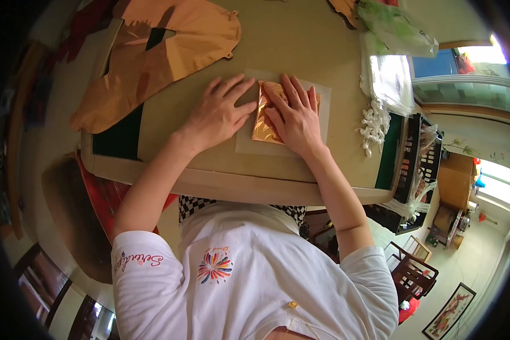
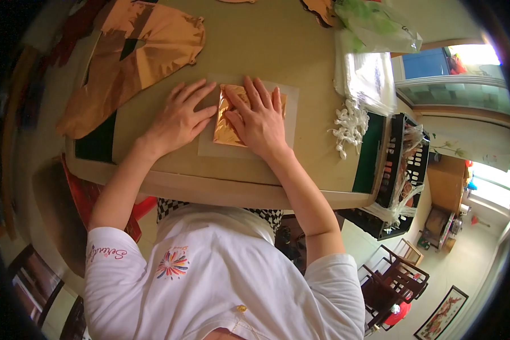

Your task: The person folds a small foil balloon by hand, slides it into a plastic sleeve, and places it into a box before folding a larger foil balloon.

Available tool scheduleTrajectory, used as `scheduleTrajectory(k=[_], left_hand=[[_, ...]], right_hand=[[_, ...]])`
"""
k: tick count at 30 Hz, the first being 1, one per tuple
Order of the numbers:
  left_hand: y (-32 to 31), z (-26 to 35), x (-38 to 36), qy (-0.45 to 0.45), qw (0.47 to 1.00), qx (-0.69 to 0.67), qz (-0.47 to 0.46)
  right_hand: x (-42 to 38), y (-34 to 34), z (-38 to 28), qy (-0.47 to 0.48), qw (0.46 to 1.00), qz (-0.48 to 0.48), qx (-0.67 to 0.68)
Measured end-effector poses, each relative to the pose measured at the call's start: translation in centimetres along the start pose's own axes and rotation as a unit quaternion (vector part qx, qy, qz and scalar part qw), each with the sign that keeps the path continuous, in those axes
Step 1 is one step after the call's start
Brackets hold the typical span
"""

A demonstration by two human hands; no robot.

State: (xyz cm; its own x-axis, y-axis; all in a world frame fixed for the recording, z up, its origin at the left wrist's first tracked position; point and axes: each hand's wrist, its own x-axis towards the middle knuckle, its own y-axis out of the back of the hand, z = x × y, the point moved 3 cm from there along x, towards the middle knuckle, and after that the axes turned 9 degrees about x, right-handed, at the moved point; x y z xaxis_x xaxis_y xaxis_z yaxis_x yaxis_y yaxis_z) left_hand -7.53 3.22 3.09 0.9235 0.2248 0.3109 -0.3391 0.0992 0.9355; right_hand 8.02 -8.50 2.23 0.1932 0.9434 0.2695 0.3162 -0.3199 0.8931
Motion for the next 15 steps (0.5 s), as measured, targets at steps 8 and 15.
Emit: scheduleTrajectory(k=[8, 15], left_hand=[[-0.06, 0.71, 0.14, -0.036, 0.999, 0.008, 0.021], [-0.02, -0.03, -0.41, -0.025, 0.999, -0.034, 0.005]], right_hand=[[0.08, 0.24, -0.27, -0.009, 1.000, 0.004, 0.010], [-0.08, 0.16, -0.04, -0.010, 1.000, 0.013, 0.019]])
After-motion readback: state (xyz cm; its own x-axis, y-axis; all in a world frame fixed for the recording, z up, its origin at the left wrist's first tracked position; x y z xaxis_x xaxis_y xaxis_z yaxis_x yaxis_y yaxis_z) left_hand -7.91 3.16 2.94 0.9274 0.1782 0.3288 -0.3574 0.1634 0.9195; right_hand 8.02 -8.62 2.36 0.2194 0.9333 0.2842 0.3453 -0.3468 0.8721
